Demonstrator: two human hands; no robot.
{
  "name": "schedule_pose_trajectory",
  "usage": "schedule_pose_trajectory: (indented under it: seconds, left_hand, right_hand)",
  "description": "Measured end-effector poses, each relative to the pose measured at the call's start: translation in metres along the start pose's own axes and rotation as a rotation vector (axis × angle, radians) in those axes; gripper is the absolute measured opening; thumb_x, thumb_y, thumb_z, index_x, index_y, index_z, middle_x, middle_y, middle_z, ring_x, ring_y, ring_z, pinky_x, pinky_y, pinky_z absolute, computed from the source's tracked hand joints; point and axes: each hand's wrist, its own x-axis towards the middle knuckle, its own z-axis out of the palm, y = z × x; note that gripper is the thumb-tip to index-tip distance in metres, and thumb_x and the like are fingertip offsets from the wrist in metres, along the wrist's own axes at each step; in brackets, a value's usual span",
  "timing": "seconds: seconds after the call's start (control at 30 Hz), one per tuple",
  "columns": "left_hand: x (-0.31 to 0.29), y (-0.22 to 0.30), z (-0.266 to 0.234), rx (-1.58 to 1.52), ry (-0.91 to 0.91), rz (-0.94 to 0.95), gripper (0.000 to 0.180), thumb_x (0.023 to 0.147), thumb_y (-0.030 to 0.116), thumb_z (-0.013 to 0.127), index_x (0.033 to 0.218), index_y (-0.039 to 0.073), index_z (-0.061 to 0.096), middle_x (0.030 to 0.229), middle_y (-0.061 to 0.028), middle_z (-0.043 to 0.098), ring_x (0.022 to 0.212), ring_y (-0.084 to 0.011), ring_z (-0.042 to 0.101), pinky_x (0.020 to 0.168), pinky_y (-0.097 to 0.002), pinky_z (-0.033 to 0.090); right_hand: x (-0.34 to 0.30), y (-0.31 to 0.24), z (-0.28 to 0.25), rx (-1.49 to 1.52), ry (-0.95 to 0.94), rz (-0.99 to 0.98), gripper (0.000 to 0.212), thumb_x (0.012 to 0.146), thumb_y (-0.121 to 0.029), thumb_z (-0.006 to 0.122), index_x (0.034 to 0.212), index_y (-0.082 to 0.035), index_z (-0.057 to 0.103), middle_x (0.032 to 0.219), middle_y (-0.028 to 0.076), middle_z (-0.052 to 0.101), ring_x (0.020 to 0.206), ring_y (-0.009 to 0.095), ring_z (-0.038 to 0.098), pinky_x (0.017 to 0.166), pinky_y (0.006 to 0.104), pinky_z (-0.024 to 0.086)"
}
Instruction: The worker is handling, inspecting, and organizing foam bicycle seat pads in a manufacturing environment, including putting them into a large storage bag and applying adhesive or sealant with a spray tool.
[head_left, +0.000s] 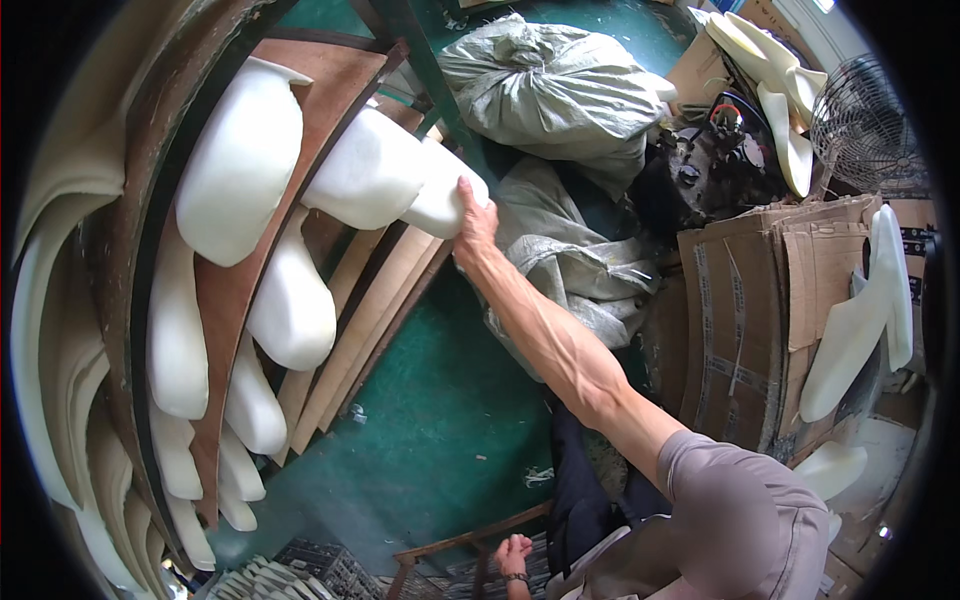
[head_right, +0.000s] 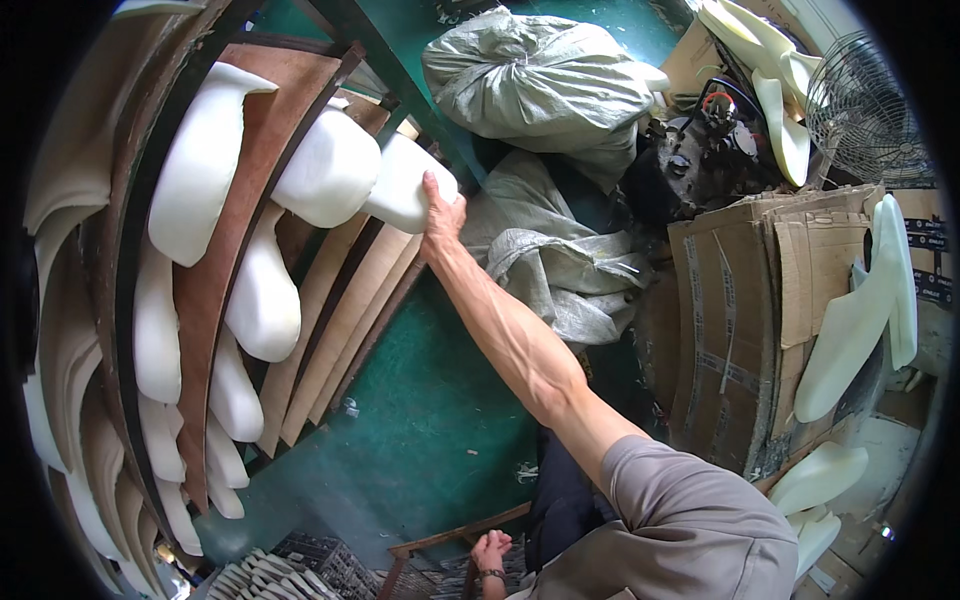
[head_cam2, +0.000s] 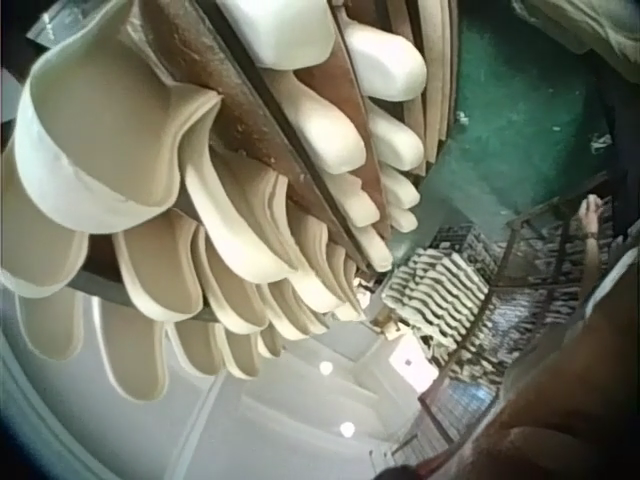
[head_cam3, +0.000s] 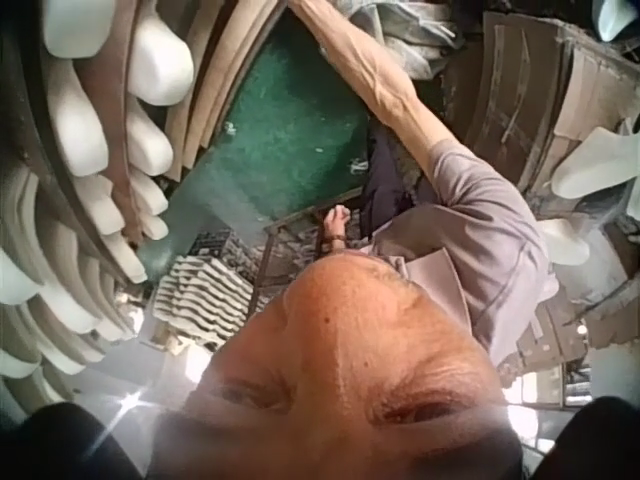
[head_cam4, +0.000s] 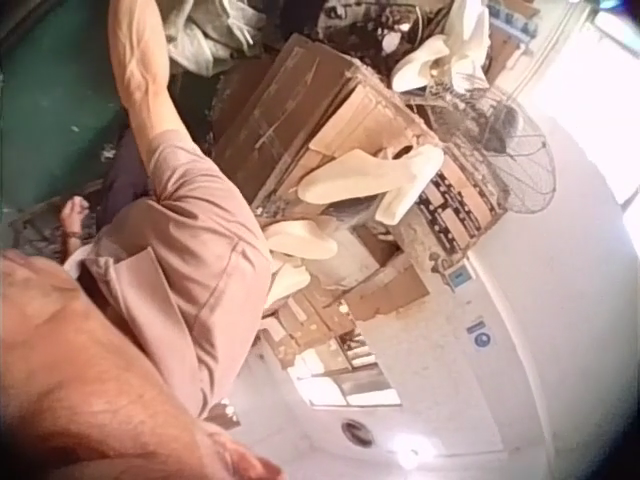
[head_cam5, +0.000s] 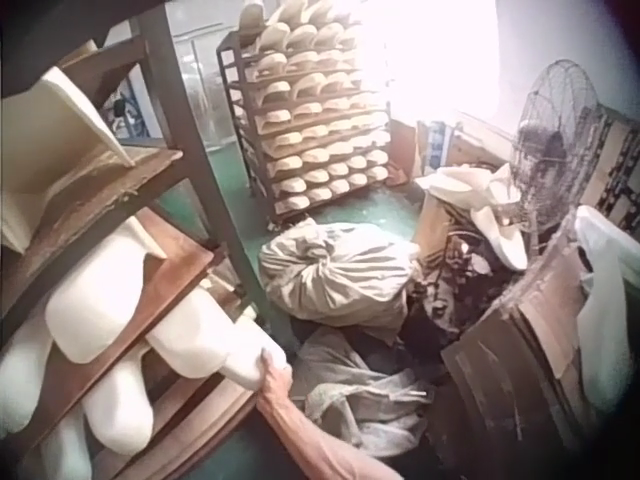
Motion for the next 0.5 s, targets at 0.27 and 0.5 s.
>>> schedule_pose_trajectory:
  seconds: [0.27, 0.5]
  left_hand:
    - [0.009, 0.006, 0.005, 0.086, -0.022, 0.038, 0.014, 0.086, 0.005, 0.075, 0.096, -0.001, 0.067, 0.087, -0.0095, 0.072, 0.075, -0.0161, 0.07, 0.066, -0.0266, 0.059]
    - [0.057, 0.092, 0.086, -0.025, -0.189, 0.067, 0.033, 0.094, 0.029, 0.067, 0.106, -0.002, 0.063, 0.086, -0.0145, 0.07, 0.068, -0.0241, 0.069, 0.064, -0.0345, 0.06]
  right_hand:
    - [-0.073, -0.049, -0.034, -0.295, -0.458, 0.119, 0.083, 0.083, -0.047, 0.079, 0.142, -0.001, 0.045, 0.126, 0.015, 0.061, 0.116, 0.025, 0.059, 0.099, 0.0461, 0.049]
    - [-0.186, -0.22, -0.307, -0.777, -0.397, 0.176, 0.069, 0.088, -0.035, 0.078, 0.139, 0.003, 0.05, 0.121, 0.013, 0.067, 0.115, 0.019, 0.062, 0.101, 0.0357, 0.049]
